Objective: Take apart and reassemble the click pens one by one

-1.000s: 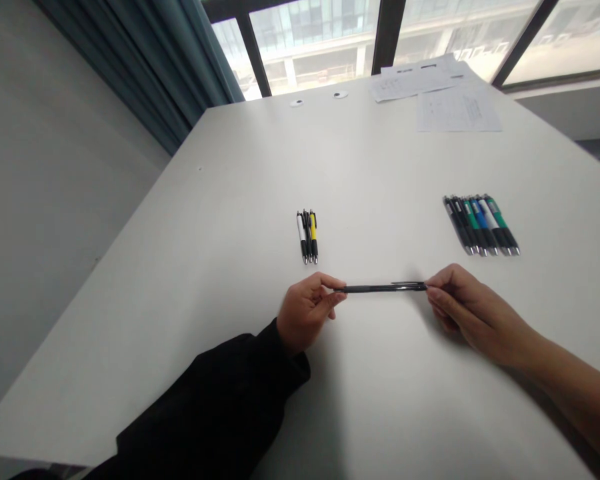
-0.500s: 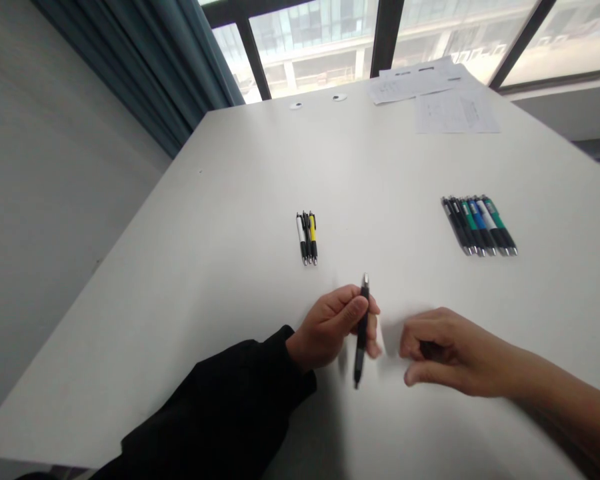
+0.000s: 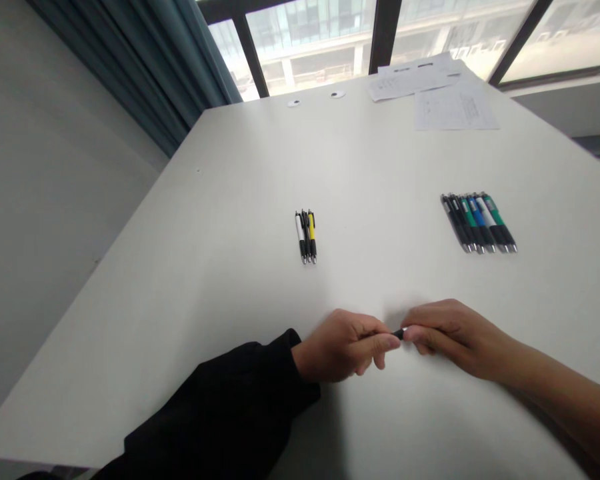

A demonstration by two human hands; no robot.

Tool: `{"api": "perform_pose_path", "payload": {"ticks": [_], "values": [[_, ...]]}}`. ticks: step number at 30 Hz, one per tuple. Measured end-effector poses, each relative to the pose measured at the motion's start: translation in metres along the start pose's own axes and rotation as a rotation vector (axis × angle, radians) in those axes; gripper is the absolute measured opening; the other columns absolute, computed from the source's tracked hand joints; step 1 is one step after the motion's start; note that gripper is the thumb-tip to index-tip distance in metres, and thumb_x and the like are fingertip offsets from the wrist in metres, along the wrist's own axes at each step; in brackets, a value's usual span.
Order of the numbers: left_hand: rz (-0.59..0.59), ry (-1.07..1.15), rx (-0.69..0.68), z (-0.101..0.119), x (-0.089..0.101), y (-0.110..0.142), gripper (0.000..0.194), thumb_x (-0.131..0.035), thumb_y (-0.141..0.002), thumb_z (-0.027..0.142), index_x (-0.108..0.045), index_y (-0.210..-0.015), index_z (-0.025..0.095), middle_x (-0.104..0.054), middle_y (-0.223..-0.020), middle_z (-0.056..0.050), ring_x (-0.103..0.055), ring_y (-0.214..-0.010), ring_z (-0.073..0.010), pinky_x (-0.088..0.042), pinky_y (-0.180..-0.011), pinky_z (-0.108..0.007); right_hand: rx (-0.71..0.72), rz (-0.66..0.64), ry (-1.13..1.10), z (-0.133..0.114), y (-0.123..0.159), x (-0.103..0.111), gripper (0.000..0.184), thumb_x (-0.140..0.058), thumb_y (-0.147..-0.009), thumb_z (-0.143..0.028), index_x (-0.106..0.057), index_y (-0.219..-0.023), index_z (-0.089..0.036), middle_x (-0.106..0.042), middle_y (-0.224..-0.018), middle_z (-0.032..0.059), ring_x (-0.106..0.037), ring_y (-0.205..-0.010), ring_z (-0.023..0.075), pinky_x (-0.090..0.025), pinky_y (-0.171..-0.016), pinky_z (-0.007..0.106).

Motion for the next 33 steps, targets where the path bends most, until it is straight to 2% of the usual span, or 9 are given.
{"api": "perform_pose_path", "payload": {"ticks": [6, 9, 14, 19, 24, 26, 29, 31, 33], "values": [[-0.072, 0.153, 0.03, -0.002, -0.001, -0.001, 0.036, -0.059, -0.096, 0.044, -0.071, -0.092, 0.01, -0.064, -0.063, 0.001, -0.041, -0.037, -0.0035, -0.03, -0.037, -0.019, 0.022, 0.012, -0.04, 0.004, 0.004, 0.0, 0.019, -0.055, -0.103, -0.03, -0.072, -0.103, -0.021, -0.071, -0.079, 0.0015, -0.063, -0.067, 0.0116, -0.045, -0.063, 0.022], [-0.052, 0.154, 0.034, -0.002, -0.001, -0.001, 0.034, -0.06, -0.095, 0.042, -0.071, -0.091, 0.01, -0.065, -0.063, 0.0, -0.041, -0.037, -0.0037, -0.03, -0.036, -0.018, -0.016, 0.053, -0.106, 0.007, 0.004, 0.001, 0.022, -0.064, -0.098, -0.035, -0.07, -0.112, -0.02, -0.07, -0.078, 0.0021, -0.062, -0.064, 0.0127, -0.045, -0.057, 0.023], [-0.014, 0.032, -0.004, -0.002, 0.001, -0.001, 0.03, -0.059, -0.096, 0.035, -0.072, -0.083, 0.011, -0.058, -0.052, 0.003, -0.042, -0.037, -0.0044, -0.033, -0.04, -0.018, -0.04, 0.044, -0.094, 0.005, 0.003, 0.0, 0.021, -0.058, -0.101, -0.035, -0.071, -0.094, -0.02, -0.067, -0.074, 0.0017, -0.058, -0.064, 0.0124, -0.045, -0.06, 0.024], [0.001, -0.057, 0.003, -0.001, 0.003, 0.0, 0.037, -0.059, -0.097, 0.039, -0.072, -0.076, 0.012, -0.05, -0.045, 0.005, -0.042, -0.037, -0.0051, -0.033, -0.044, -0.019, -0.133, 0.098, -0.214, 0.011, 0.005, -0.001, 0.021, -0.067, -0.095, -0.038, -0.063, -0.106, -0.021, -0.059, -0.073, -0.001, -0.053, -0.062, 0.0129, -0.043, -0.054, 0.024], [0.0, -0.092, 0.004, 0.0, 0.003, 0.0, 0.037, -0.06, -0.097, 0.039, -0.071, -0.073, 0.013, -0.05, -0.044, 0.005, -0.043, -0.038, -0.0058, -0.034, -0.046, -0.019, -0.084, 0.093, -0.193, 0.01, 0.005, -0.002, 0.021, -0.061, -0.099, -0.037, -0.063, -0.086, -0.02, -0.063, -0.078, 0.0025, -0.054, -0.066, 0.0137, -0.044, -0.06, 0.027], [0.0, -0.088, 0.003, -0.001, 0.003, 0.0, 0.037, -0.059, -0.097, 0.04, -0.071, -0.074, 0.013, -0.05, -0.044, 0.005, -0.043, -0.038, -0.0057, -0.034, -0.046, -0.019, -0.098, 0.114, -0.218, 0.01, 0.005, -0.001, 0.018, -0.066, -0.095, -0.038, -0.064, -0.094, -0.02, -0.063, -0.08, 0.0028, -0.054, -0.065, 0.0136, -0.043, -0.056, 0.026], [-0.001, -0.078, 0.005, -0.002, 0.003, 0.0, 0.037, -0.059, -0.097, 0.04, -0.071, -0.075, 0.013, -0.049, -0.045, 0.005, -0.042, -0.038, -0.0054, -0.034, -0.046, -0.019, -0.143, 0.112, -0.228, 0.01, 0.005, -0.001, 0.022, -0.07, -0.093, -0.04, -0.065, -0.101, -0.021, -0.058, -0.07, -0.0012, -0.05, -0.058, 0.0123, -0.039, -0.051, 0.024], [0.003, -0.083, 0.005, -0.003, 0.002, 0.0, 0.036, -0.06, -0.097, 0.039, -0.071, -0.074, 0.014, -0.049, -0.044, 0.006, -0.043, -0.038, -0.0052, -0.034, -0.046, -0.019, -0.133, 0.098, -0.21, 0.009, 0.003, -0.001, 0.019, -0.066, -0.096, -0.039, -0.067, -0.092, -0.02, -0.056, -0.066, -0.0018, -0.049, -0.058, 0.0123, -0.04, -0.053, 0.025], [0.008, -0.095, 0.004, -0.003, 0.003, 0.0, 0.035, -0.061, -0.096, 0.039, -0.07, -0.074, 0.014, -0.05, -0.044, 0.006, -0.043, -0.038, -0.0052, -0.034, -0.046, -0.019, -0.082, 0.097, -0.216, 0.007, 0.002, 0.001, 0.021, -0.063, -0.098, -0.036, -0.066, -0.084, -0.02, -0.06, -0.071, 0.0009, -0.055, -0.064, 0.0138, -0.044, -0.059, 0.027]]}}
Point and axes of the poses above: each hand's wrist, its own y-axis away from the middle knuckle, its own x-axis out of the back of the hand, z = x × y, the point moved 4 cm from there along -y, towards the middle knuckle
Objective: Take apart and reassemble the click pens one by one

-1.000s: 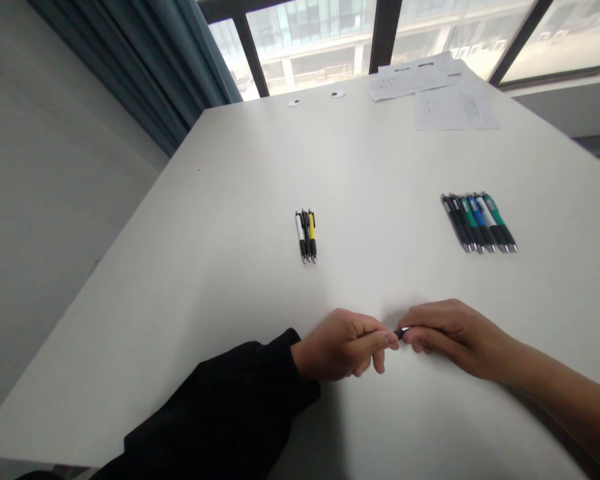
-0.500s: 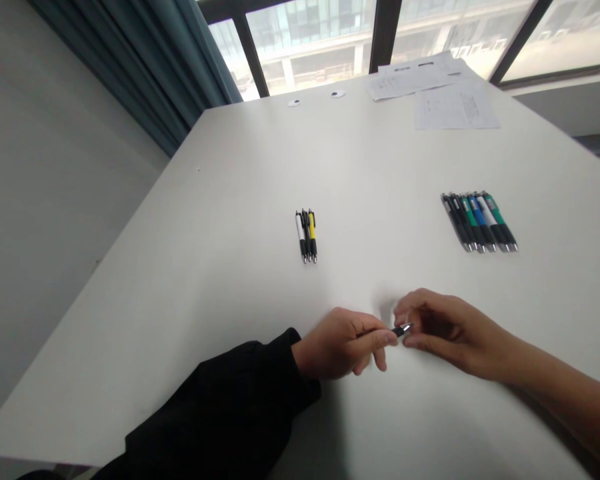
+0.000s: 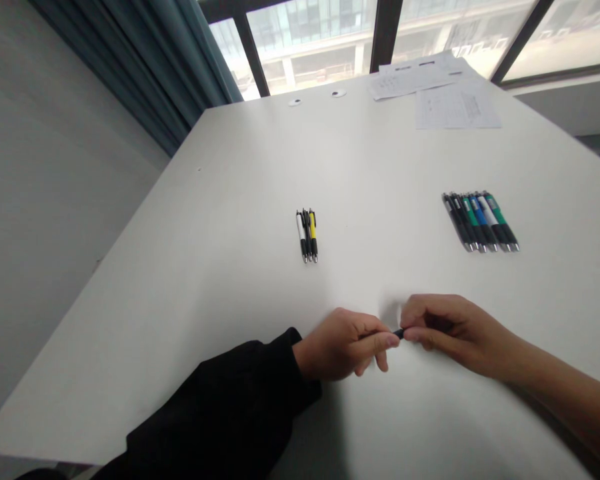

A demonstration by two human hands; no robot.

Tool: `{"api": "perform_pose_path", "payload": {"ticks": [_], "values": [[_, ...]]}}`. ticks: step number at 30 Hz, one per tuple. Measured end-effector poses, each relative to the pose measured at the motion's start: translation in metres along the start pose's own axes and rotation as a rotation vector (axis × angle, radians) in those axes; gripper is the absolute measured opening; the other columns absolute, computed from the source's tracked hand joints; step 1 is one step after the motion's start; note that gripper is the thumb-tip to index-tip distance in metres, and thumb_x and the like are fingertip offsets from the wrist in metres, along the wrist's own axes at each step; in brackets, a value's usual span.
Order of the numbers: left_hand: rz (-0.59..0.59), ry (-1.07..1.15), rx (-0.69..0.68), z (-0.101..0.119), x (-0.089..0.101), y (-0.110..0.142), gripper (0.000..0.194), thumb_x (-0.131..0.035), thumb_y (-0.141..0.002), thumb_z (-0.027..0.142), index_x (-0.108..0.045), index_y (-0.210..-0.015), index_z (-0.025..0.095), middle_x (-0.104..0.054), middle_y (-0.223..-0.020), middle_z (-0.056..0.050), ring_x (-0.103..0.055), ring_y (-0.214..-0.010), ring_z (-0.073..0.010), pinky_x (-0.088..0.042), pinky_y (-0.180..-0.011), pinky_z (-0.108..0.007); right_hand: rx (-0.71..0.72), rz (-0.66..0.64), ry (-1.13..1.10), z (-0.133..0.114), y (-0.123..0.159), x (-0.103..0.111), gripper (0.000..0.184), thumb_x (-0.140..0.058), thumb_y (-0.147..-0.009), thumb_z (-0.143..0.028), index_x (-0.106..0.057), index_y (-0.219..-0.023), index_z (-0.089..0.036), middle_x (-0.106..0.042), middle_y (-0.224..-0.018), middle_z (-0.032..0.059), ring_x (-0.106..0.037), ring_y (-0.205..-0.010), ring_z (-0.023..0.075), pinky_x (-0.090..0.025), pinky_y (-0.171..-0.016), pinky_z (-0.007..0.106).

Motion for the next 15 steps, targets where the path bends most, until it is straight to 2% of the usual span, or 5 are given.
{"api": "perform_pose_path", "payload": {"ticks": [3, 5, 7, 11, 15], "values": [[0.002, -0.011, 0.003, 0.0003, 0.0004, -0.0001, 0.036, -0.06, -0.097, 0.039, -0.07, -0.072, 0.014, -0.049, -0.044, 0.006, -0.043, -0.038, -0.0053, -0.034, -0.046, -0.019, 0.057, 0.005, -0.061, -0.0015, -0.0002, 0.0004, 0.016, -0.065, -0.097, -0.032, -0.065, -0.087, -0.02, -0.066, -0.087, 0.0056, -0.062, -0.077, 0.0167, -0.049, -0.067, 0.029], [-0.007, -0.006, 0.007, 0.0006, 0.0004, -0.0002, 0.037, -0.059, -0.097, 0.04, -0.07, -0.074, 0.014, -0.049, -0.044, 0.006, -0.043, -0.039, -0.0055, -0.034, -0.046, -0.019, 0.022, 0.018, -0.073, 0.0016, 0.0009, 0.0004, 0.013, -0.068, -0.094, -0.033, -0.066, -0.095, -0.02, -0.065, -0.086, 0.0047, -0.06, -0.071, 0.0153, -0.048, -0.061, 0.027], [-0.015, -0.003, 0.014, 0.001, 0.0003, 0.0, 0.037, -0.059, -0.097, 0.041, -0.071, -0.075, 0.013, -0.05, -0.045, 0.005, -0.044, -0.039, -0.0059, -0.035, -0.047, -0.019, -0.03, 0.02, -0.049, 0.0052, 0.0019, 0.0003, 0.02, -0.071, -0.093, -0.036, -0.066, -0.103, -0.02, -0.061, -0.077, 0.0011, -0.054, -0.062, 0.0128, -0.042, -0.053, 0.025], [-0.01, -0.011, 0.028, 0.0015, 0.0004, 0.0006, 0.037, -0.061, -0.096, 0.042, -0.072, -0.076, 0.013, -0.05, -0.045, 0.005, -0.043, -0.04, -0.0064, -0.035, -0.046, -0.02, -0.019, -0.017, 0.018, 0.0038, 0.0009, 0.0007, 0.021, -0.064, -0.098, -0.037, -0.07, -0.088, -0.019, -0.059, -0.068, -0.0004, -0.05, -0.06, 0.0117, -0.04, -0.055, 0.025], [-0.003, -0.012, 0.015, 0.002, 0.0004, 0.0008, 0.036, -0.06, -0.096, 0.041, -0.071, -0.075, 0.014, -0.05, -0.044, 0.005, -0.043, -0.039, -0.0063, -0.034, -0.046, -0.02, 0.016, 0.004, -0.048, -0.0018, -0.0018, 0.003, 0.018, -0.066, -0.096, -0.034, -0.069, -0.086, -0.019, -0.066, -0.078, 0.0032, -0.06, -0.069, 0.015, -0.047, -0.062, 0.028]]}}
Point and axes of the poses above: each hand's wrist, its own y-axis away from the middle knuckle, its own x-axis out of the back of the hand, z = x × y, the point moved 4 cm from there along -y, towards the middle knuckle
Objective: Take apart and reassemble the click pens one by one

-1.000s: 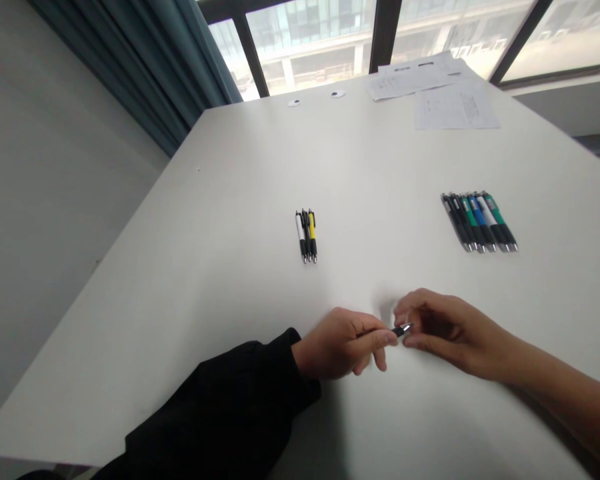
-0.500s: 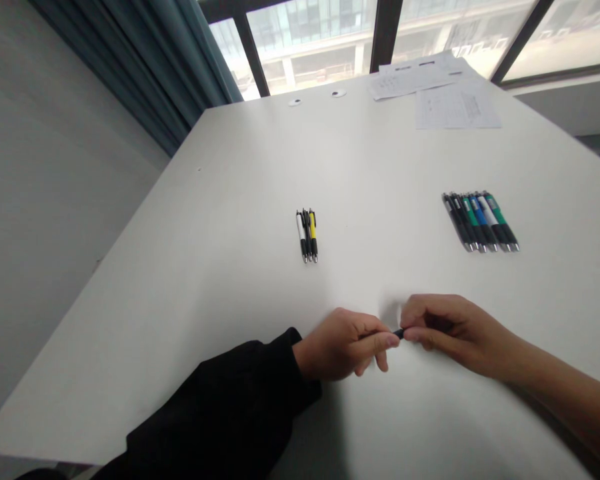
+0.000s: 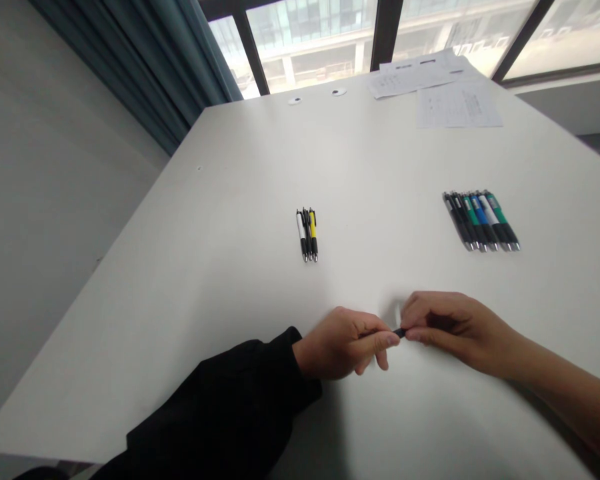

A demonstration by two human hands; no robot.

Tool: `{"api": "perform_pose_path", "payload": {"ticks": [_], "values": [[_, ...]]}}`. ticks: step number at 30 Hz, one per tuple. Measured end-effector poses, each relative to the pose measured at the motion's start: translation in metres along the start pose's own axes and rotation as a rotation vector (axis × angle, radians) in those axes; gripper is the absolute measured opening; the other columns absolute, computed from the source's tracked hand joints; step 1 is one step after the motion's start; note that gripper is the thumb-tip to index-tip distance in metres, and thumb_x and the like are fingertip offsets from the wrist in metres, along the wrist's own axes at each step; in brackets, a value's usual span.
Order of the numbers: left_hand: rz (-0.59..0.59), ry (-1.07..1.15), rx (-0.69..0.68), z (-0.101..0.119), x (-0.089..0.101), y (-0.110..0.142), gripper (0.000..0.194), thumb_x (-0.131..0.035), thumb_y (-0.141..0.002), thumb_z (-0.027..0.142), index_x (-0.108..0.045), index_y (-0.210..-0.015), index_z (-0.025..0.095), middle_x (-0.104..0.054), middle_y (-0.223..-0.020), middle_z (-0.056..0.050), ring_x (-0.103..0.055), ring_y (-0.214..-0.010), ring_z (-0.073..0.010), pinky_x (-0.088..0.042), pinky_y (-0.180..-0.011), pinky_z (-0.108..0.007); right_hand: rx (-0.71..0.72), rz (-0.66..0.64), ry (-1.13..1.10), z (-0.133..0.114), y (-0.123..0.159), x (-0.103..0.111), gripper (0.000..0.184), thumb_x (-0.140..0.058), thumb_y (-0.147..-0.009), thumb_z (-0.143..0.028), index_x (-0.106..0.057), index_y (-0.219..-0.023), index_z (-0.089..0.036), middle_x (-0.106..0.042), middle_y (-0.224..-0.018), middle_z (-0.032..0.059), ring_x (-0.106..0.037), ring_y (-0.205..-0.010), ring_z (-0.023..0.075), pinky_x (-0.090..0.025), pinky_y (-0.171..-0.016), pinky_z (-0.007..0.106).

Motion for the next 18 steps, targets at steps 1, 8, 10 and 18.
{"api": "perform_pose_path", "payload": {"ticks": [1, 8, 10, 18], "values": [[0.0, -0.001, -0.001, 0.0, 0.0, 0.0, 0.036, -0.06, -0.096, 0.041, -0.071, -0.075, 0.014, -0.05, -0.044, 0.005, -0.043, -0.039, -0.0062, -0.034, -0.046, -0.02, 0.011, 0.006, -0.023, -0.001, -0.001, 0.0, 0.017, -0.067, -0.095, -0.033, -0.069, -0.085, -0.019, -0.068, -0.081, 0.0048, -0.063, -0.072, 0.0163, -0.049, -0.065, 0.029], [-0.006, -0.001, -0.006, 0.0, 0.0, -0.001, 0.036, -0.06, -0.097, 0.04, -0.071, -0.075, 0.014, -0.05, -0.045, 0.006, -0.043, -0.039, -0.0058, -0.034, -0.046, -0.019, 0.063, 0.013, -0.066, -0.006, 0.0, 0.0, 0.017, -0.066, -0.096, -0.027, -0.068, -0.081, -0.019, -0.07, -0.09, 0.007, -0.067, -0.079, 0.0172, -0.052, -0.07, 0.029], [-0.01, -0.002, -0.008, 0.0, -0.001, -0.001, 0.035, -0.059, -0.097, 0.039, -0.071, -0.075, 0.014, -0.05, -0.045, 0.006, -0.043, -0.039, -0.0056, -0.033, -0.046, -0.019, 0.025, 0.023, -0.073, -0.003, 0.002, -0.001, 0.015, -0.066, -0.096, -0.029, -0.067, -0.084, -0.02, -0.069, -0.087, 0.0062, -0.066, -0.077, 0.0169, -0.052, -0.069, 0.029], [-0.002, 0.0, -0.011, -0.001, 0.0, -0.001, 0.035, -0.06, -0.097, 0.04, -0.071, -0.076, 0.013, -0.05, -0.045, 0.006, -0.044, -0.039, -0.0057, -0.034, -0.046, -0.019, -0.104, -0.03, 0.049, 0.006, 0.003, -0.003, 0.024, -0.064, -0.097, -0.04, -0.071, -0.091, -0.018, -0.06, -0.068, 0.0004, -0.05, -0.061, 0.0123, -0.041, -0.054, 0.025]]}}
Point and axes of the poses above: each hand's wrist, its own y-axis away from the middle knuckle, its own x-axis out of the back of the hand, z = x × y, the point moved 4 cm from there along -y, towards the middle knuckle
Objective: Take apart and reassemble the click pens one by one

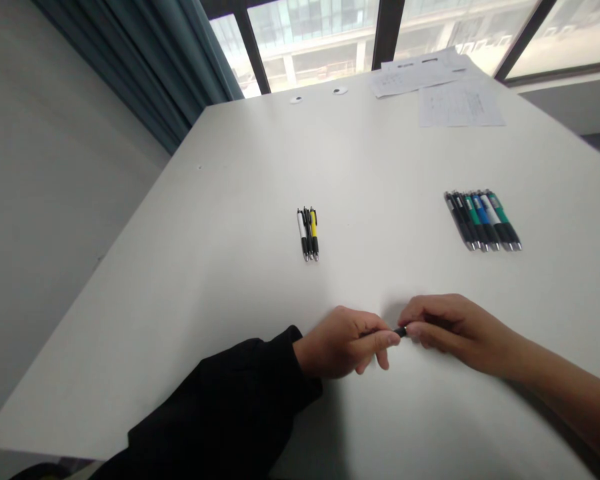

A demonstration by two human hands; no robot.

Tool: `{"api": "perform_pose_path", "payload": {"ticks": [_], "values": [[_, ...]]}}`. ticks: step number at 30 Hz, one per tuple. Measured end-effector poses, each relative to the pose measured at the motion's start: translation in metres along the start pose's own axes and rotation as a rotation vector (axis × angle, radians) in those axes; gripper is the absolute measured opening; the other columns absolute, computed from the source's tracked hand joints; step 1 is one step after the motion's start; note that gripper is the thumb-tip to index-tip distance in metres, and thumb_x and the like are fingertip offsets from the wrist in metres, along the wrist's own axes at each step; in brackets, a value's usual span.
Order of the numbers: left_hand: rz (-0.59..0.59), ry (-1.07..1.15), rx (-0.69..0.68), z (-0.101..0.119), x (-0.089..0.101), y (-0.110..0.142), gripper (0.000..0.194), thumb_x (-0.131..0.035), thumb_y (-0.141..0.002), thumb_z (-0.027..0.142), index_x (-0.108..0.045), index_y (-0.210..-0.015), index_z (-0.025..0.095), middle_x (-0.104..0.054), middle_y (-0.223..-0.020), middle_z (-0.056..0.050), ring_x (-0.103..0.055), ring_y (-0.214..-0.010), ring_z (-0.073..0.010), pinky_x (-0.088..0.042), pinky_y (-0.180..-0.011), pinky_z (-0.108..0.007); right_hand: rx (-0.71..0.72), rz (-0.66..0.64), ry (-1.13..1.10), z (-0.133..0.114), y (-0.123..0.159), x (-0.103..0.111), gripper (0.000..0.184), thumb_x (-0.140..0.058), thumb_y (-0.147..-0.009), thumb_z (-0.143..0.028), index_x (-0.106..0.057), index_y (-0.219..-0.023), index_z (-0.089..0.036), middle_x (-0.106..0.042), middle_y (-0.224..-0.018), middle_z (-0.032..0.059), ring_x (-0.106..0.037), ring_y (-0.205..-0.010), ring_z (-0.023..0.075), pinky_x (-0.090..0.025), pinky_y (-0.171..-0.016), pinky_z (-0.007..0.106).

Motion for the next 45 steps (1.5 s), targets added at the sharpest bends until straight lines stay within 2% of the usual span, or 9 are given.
{"api": "perform_pose_path", "payload": {"ticks": [4, 8, 12, 16, 21, 25, 31, 38, 45], "values": [[-0.006, 0.017, 0.02, -0.002, 0.0, -0.001, 0.035, -0.059, -0.096, 0.04, -0.07, -0.076, 0.013, -0.051, -0.045, 0.005, -0.045, -0.039, -0.0059, -0.035, -0.044, -0.018, 0.049, 0.016, -0.028, -0.004, -0.001, 0.002, 0.02, -0.064, -0.097, -0.037, -0.071, -0.09, -0.019, -0.065, -0.076, 0.003, -0.056, -0.067, 0.0148, -0.046, -0.061, 0.028], [-0.006, 0.065, 0.036, -0.008, -0.001, -0.001, 0.035, -0.057, -0.096, 0.043, -0.071, -0.089, 0.012, -0.062, -0.057, 0.001, -0.046, -0.039, -0.0061, -0.034, -0.039, -0.019, 0.102, 0.057, -0.093, -0.008, -0.001, 0.006, 0.018, -0.064, -0.097, -0.033, -0.068, -0.085, -0.02, -0.07, -0.09, 0.0084, -0.064, -0.08, 0.0186, -0.051, -0.07, 0.032], [-0.003, 0.145, 0.022, -0.012, -0.002, -0.002, 0.038, -0.055, -0.099, 0.043, -0.068, -0.11, 0.01, -0.068, -0.068, -0.002, -0.045, -0.038, -0.0047, -0.034, -0.036, -0.017, 0.037, 0.114, -0.117, -0.002, 0.001, 0.009, 0.017, -0.068, -0.094, -0.037, -0.069, -0.095, -0.019, -0.065, -0.079, 0.0051, -0.06, -0.072, 0.017, -0.05, -0.063, 0.03], [-0.033, 0.212, -0.033, -0.009, -0.003, -0.002, 0.043, -0.053, -0.101, 0.039, -0.057, -0.135, 0.013, -0.064, -0.069, 0.002, -0.046, -0.038, -0.0041, -0.037, -0.035, -0.014, -0.029, 0.135, -0.15, 0.006, 0.002, 0.009, 0.021, -0.07, -0.093, -0.04, -0.069, -0.099, -0.02, -0.063, -0.076, 0.0026, -0.059, -0.069, 0.0158, -0.049, -0.061, 0.028], [-0.022, 0.22, -0.051, -0.01, -0.003, -0.004, 0.039, -0.053, -0.101, 0.038, -0.058, -0.13, 0.013, -0.062, -0.069, 0.002, -0.049, -0.038, -0.0042, -0.041, -0.036, -0.014, -0.019, 0.156, -0.144, 0.006, 0.001, 0.009, 0.024, -0.071, -0.091, -0.044, -0.072, -0.096, -0.02, -0.065, -0.075, 0.0031, -0.06, -0.068, 0.016, -0.049, -0.059, 0.028], [-0.001, 0.246, -0.068, -0.011, -0.003, -0.004, 0.032, -0.056, -0.099, 0.036, -0.057, -0.122, 0.013, -0.065, -0.081, -0.001, -0.052, -0.039, -0.0035, -0.042, -0.035, -0.014, -0.02, 0.166, -0.129, 0.002, 0.0, 0.01, 0.026, -0.071, -0.091, -0.045, -0.071, -0.094, -0.02, -0.068, -0.077, 0.0049, -0.061, -0.069, 0.0169, -0.05, -0.06, 0.028], [0.035, 0.314, -0.061, -0.009, -0.002, -0.004, 0.028, -0.057, -0.097, 0.037, -0.052, -0.115, 0.016, -0.064, -0.088, -0.001, -0.051, -0.037, -0.003, -0.039, -0.032, -0.015, 0.024, 0.236, 0.022, 0.001, -0.002, 0.016, 0.024, -0.07, -0.092, -0.043, -0.069, -0.085, -0.02, -0.06, -0.068, 0.0014, -0.054, -0.061, 0.0148, -0.045, -0.055, 0.027], [0.053, 0.332, -0.079, -0.006, -0.001, -0.004, 0.032, -0.059, -0.096, 0.043, -0.05, -0.112, 0.016, -0.061, -0.079, 0.003, -0.046, -0.036, -0.003, -0.034, -0.031, -0.014, 0.133, 0.239, 0.383, -0.001, -0.002, 0.021, 0.013, -0.061, -0.096, -0.026, -0.072, -0.096, -0.02, -0.067, -0.085, 0.0063, -0.058, -0.064, 0.0149, -0.045, -0.058, 0.029], [0.052, 0.308, -0.076, -0.004, -0.001, -0.004, 0.028, -0.059, -0.096, 0.04, -0.053, -0.11, 0.016, -0.062, -0.077, 0.003, -0.044, -0.036, -0.0028, -0.03, -0.031, -0.015, 0.137, 0.229, 0.453, 0.0, -0.004, 0.016, 0.019, -0.058, -0.096, -0.023, -0.073, -0.107, -0.021, -0.07, -0.096, 0.0086, -0.064, -0.073, 0.0171, -0.05, -0.066, 0.031]]}}
Point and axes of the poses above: each hand's wrist, its own y-axis away from the middle knuckle, its own x-axis out of the back of the hand, z = x × y, the point moved 4 cm from there along -y, towards the middle knuckle
